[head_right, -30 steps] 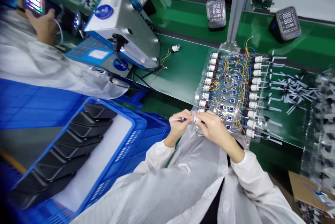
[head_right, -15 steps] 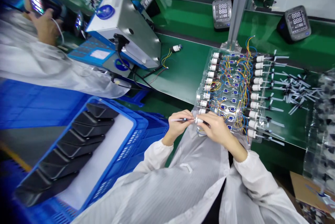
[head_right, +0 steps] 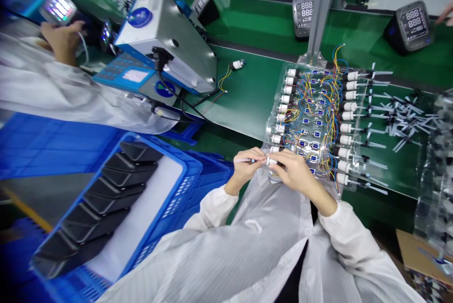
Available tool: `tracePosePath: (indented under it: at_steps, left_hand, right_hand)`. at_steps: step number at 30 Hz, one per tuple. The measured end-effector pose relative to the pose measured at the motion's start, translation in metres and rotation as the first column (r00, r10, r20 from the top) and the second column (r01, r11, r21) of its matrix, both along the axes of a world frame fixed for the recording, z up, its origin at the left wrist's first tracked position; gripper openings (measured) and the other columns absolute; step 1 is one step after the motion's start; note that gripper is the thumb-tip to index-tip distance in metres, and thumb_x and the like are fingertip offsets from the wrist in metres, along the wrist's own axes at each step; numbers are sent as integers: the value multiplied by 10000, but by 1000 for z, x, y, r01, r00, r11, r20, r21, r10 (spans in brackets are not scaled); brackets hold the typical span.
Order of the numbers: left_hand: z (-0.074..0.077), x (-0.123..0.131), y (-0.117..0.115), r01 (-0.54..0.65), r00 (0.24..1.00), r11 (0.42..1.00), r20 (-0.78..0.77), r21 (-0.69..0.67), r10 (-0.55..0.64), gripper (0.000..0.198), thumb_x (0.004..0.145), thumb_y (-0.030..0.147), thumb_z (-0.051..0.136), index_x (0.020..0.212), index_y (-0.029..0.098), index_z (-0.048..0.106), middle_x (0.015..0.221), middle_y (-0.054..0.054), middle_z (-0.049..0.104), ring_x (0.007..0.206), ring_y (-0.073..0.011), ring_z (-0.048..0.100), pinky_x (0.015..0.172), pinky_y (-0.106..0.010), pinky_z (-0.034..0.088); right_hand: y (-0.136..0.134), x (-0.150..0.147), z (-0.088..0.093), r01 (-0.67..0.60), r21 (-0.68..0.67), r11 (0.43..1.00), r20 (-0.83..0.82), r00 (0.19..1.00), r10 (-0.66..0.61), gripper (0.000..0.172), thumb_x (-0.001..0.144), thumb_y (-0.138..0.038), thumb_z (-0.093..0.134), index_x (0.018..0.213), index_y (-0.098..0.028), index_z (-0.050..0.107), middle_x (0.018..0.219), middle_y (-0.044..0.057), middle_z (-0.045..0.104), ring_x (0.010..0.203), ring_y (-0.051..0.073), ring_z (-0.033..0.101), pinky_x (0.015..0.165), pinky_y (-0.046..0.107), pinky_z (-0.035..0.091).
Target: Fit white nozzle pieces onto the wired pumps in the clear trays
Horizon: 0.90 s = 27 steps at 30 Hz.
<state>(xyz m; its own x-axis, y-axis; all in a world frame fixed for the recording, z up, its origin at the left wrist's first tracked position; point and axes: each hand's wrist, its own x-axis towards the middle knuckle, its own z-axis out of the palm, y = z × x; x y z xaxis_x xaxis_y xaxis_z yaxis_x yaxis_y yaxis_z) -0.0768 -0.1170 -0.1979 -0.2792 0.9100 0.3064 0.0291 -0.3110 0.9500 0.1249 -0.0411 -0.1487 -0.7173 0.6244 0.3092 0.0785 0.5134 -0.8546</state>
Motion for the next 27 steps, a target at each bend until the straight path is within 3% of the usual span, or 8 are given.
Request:
tracePosePath:
  at_steps: [6, 12, 15, 18, 21, 24, 25, 27]
  left_hand:
    - [6, -12, 1, 6, 996, 999, -94, 48, -2, 154, 743, 180, 917, 855, 238, 829, 787, -63, 800, 745, -216, 738, 721, -394, 589]
    - [0, -8, -6, -8, 995, 997, -95, 79, 16, 129, 786, 153, 875, 869, 230, 813, 751, -43, 772, 725, -187, 712, 696, -353, 564]
    - [-1, -13, -9, 33, 980, 997, -197, 72, -19, 110, 816, 141, 845, 885, 217, 803, 801, -52, 783, 767, -188, 714, 714, -350, 564]
    - [-1, -20, -10, 76, 939, 995, -342, 68, -48, 109, 834, 111, 816, 869, 210, 787, 818, -48, 789, 791, -185, 705, 749, -359, 560]
    - [1, -25, -12, 44, 907, 998, -421, 54, -17, 113, 834, 113, 815, 870, 207, 763, 818, -43, 788, 800, -188, 687, 761, -363, 552]
    - [4, -28, -13, 101, 864, 995, -497, 14, -81, 115, 843, 146, 815, 920, 214, 764, 850, -55, 791, 847, -204, 673, 772, -366, 548]
    - [4, -29, -14, 143, 847, 990, -518, -3, -124, 133, 842, 173, 821, 956, 218, 770, 874, -63, 792, 869, -213, 670, 782, -371, 549]
    - [3, -33, -15, 194, 834, 980, -518, -46, -190, 294, 821, 264, 849, 1099, 223, 764, 973, -89, 789, 917, -232, 669, 790, -375, 544]
  right_hand:
    - [-4, -3, 1, 52, 29, 998, -1, 999, -52, 273, 1021, -313, 647, 1268, -245, 741, 1199, 81, 779, 1055, 240, 735, 943, 439, 609]
    - [-6, -7, -2, -1, 73, 997, 6, 1000, 1, 240, 1033, -254, 614, 1241, -219, 728, 1138, 73, 784, 1005, 220, 717, 909, 401, 602]
    - [-9, -10, -2, -10, 137, 991, 85, 996, -2, 228, 1029, -208, 603, 1227, -193, 714, 1124, 84, 776, 980, 217, 694, 908, 398, 591]
    - [-13, -9, 14, -82, 234, 969, 222, 975, 29, 238, 1018, -198, 619, 1243, -176, 693, 1152, 104, 756, 1027, 228, 672, 923, 403, 592]
    - [-7, 15, 48, -88, 319, 944, 248, 969, 7, 384, 974, -287, 708, 1342, -188, 653, 1305, 131, 706, 1222, 273, 630, 1037, 461, 574]
    - [20, 77, 79, 199, 349, 916, 182, 944, -275, 392, 1000, -309, 666, 1384, -236, 636, 1347, 111, 691, 1282, 279, 627, 1097, 511, 538]
    - [33, 104, 83, 366, 331, 870, 200, 874, -443, 364, 1017, -299, 632, 1378, -248, 638, 1301, 101, 709, 1221, 264, 660, 1059, 495, 556]
    - [61, 156, 80, 639, 318, 701, 282, 642, -713, 315, 1061, -305, 519, 1341, -250, 654, 1160, 93, 740, 1064, 240, 709, 937, 457, 595]
